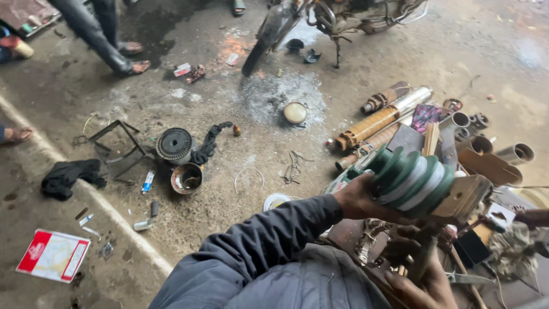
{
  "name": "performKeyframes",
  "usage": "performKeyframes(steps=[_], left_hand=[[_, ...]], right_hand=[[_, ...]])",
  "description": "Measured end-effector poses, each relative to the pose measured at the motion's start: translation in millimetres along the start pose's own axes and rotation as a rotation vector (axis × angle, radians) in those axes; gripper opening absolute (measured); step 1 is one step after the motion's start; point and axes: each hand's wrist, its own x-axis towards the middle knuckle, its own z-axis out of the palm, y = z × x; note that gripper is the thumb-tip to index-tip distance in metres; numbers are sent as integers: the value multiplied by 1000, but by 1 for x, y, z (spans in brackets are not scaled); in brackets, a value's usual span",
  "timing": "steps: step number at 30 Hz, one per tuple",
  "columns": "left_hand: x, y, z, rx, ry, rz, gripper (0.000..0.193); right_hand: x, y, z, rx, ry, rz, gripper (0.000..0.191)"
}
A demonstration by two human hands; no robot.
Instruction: The person winds white wire onto a green plastic spool using a hand-cranked winder. They secure the wire with a small metal clip, then use pliers to remove the clip and detach the full coil of wire from the spool.
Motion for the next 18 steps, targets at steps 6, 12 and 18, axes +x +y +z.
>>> performKeyframes(steps=[6,12,18], left_hand=[[-1,-8,-1,36,18,62,76],[-4,3,1,9,-24,30,70],[1,0,6,51,40,26,69]], right_hand=[[4,-1,-41,202,-161,20,61],[17,-29,-2,-551,-31,-535,29],[-18,-61,-16,-2,2,276,63]])
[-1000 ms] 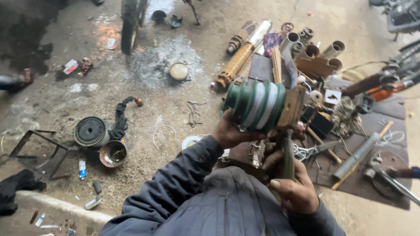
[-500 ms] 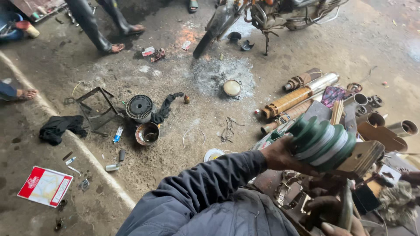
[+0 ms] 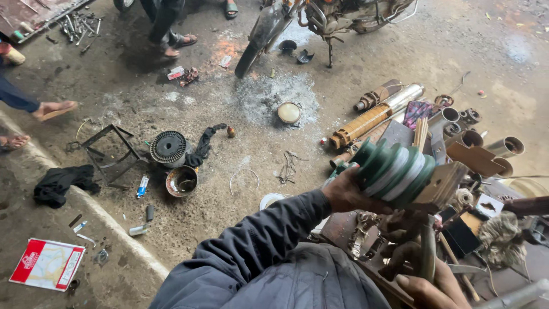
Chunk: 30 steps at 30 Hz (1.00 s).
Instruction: The person winds white wire onto a green plastic spool using a hand-cranked winder. They secure the wire with a small metal clip, then use pliers to remove the clip and detach the full coil of wire from the spool.
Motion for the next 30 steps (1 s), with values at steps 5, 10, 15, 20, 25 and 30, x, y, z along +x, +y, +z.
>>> performKeyframes(steps=[5,10,15,20,25,30], left_hand=[[-4,-7,2,-109,-8,-35,61],[-9,2,3,-44,5,-52,59],[-21,25,9,411,-13,81,48],[-26,36,19,221,35,1,53],[-20,25,20,-177,25,-86,68],[-19,16,19,-281,23,-45,69]], right_hand=[[24,-2,15,-210,-109,-602,65],[17,-22,17,-446,-43,-611,54],[-19,-24,1,-21,-108,-105,65],[20,-7,14,-514,19,-737,40],[11,-6,2,-306,-124,-639,64],[-19,-25,-35,-288,-209,-540,77]])
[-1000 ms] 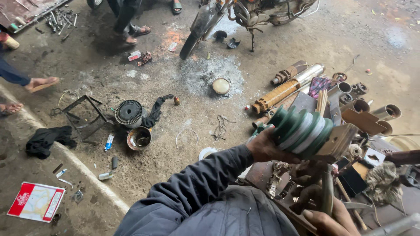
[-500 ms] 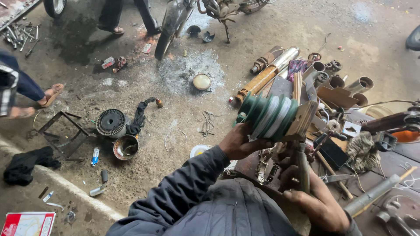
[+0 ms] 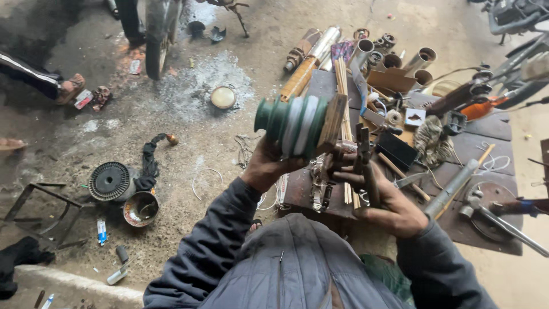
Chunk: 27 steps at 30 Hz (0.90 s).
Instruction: The person winds white wire onto a green plastic spool using a hand-cranked winder. They secure the wire with a small metal clip, then use pliers to remove the clip and detach the full coil of wire from the spool.
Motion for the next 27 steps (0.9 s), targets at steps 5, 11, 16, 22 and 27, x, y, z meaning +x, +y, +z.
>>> performKeyframes(steps=[5,11,16,22,27], left_hand=[[-1,2,1,-24,50,-21,59],[1,-2,6,-64,75,28,57],[3,-4,8,-50,103,21,52],[4,-1,9,-57,140,17,59],[5,-1,3,-32,143,-14,55]], right_hand=[[-4,-14,-43,-193,-131,151,84],[4,-21,-70,-243,-276,279,83],[13,-29,-81,-482,-312,355,88],[24,-36,-90,-495,-360,362,85],[31,-36,-90,-542,-397,333,82]])
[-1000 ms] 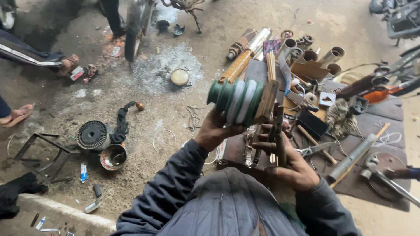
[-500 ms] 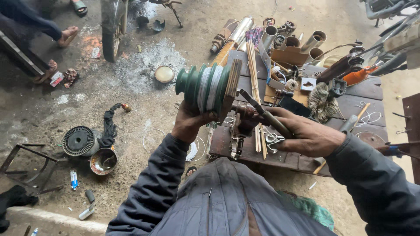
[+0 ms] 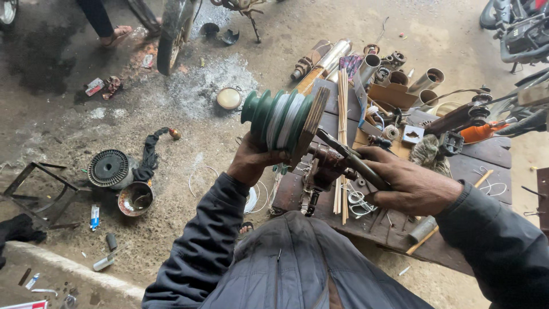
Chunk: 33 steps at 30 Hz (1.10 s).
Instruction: The person winds white wire onto a green plastic spool using a hand-cranked winder. They secure the wire with a small metal clip, then use pliers to remove the clip and detach the full coil of wire from the spool.
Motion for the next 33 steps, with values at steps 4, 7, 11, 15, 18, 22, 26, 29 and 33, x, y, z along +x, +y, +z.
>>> performKeyframes(steps=[4,7,11,15,18,22,26,29,33], left_hand=[[0,-2,-7,-8,-36,20,52],[-1,-6,-9,-39,-35,24,50],[0,-9,-5,-78,-11,-1,42],[0,-5,-2,-47,-50,23,40],[-2,-2,-1,-6,-46,9,42],[-15,2,2,55,57,23,60],[-25,11,6,70,43,49,68],[-26,16,11,7,2,36,71],[-24,20,11,1,-35,-7,70]], right_hand=[[2,1,-4,57,28,-30,73],[0,5,-2,14,103,85,63],[-4,9,14,-1003,787,-145,51],[1,9,29,-1227,1122,-162,37],[-2,20,43,-999,1124,-126,42],[-28,76,74,-591,1173,107,46],[-68,165,122,25,1326,339,35],[-76,222,172,655,1473,750,24],[-92,256,235,743,1285,1184,33]])
